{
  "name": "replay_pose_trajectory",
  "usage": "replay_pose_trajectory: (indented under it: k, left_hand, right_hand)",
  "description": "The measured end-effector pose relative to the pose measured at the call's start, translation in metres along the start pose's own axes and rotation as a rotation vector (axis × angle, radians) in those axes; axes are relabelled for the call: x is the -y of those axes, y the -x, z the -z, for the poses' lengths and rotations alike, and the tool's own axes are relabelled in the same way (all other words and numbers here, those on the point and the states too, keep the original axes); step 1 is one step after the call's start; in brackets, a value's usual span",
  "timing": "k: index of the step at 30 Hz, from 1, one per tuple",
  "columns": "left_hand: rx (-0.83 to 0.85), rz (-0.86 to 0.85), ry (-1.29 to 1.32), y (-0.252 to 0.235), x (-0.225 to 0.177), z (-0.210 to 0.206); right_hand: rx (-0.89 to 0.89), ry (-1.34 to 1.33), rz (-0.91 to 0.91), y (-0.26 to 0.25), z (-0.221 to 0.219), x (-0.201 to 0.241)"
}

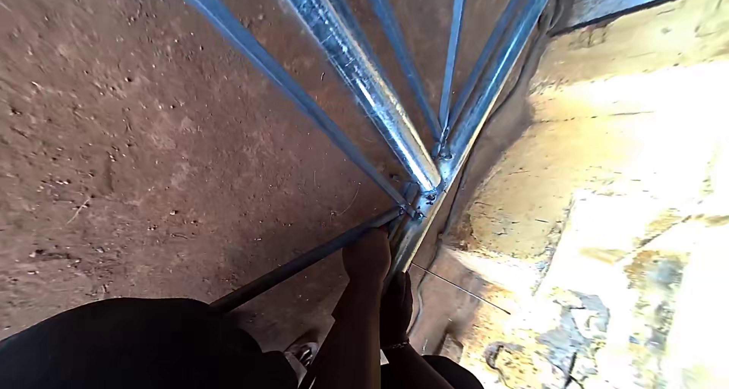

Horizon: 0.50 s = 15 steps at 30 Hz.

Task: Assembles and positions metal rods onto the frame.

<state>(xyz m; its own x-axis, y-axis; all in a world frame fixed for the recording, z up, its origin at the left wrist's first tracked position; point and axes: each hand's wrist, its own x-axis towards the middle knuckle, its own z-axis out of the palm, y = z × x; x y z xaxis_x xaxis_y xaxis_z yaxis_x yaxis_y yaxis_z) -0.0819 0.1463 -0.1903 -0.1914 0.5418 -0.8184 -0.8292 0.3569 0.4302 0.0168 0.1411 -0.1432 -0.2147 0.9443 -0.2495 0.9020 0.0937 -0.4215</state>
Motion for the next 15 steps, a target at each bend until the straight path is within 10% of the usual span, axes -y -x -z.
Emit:
replay_pose_trajectory:
  k: [15]
  left_hand:
    - [-0.069,0.008,0.211,-0.029,0.034,-0.021]
  right_hand:
    - [0.022,-0.125,0.113,-0.001,-0.003,-0.022]
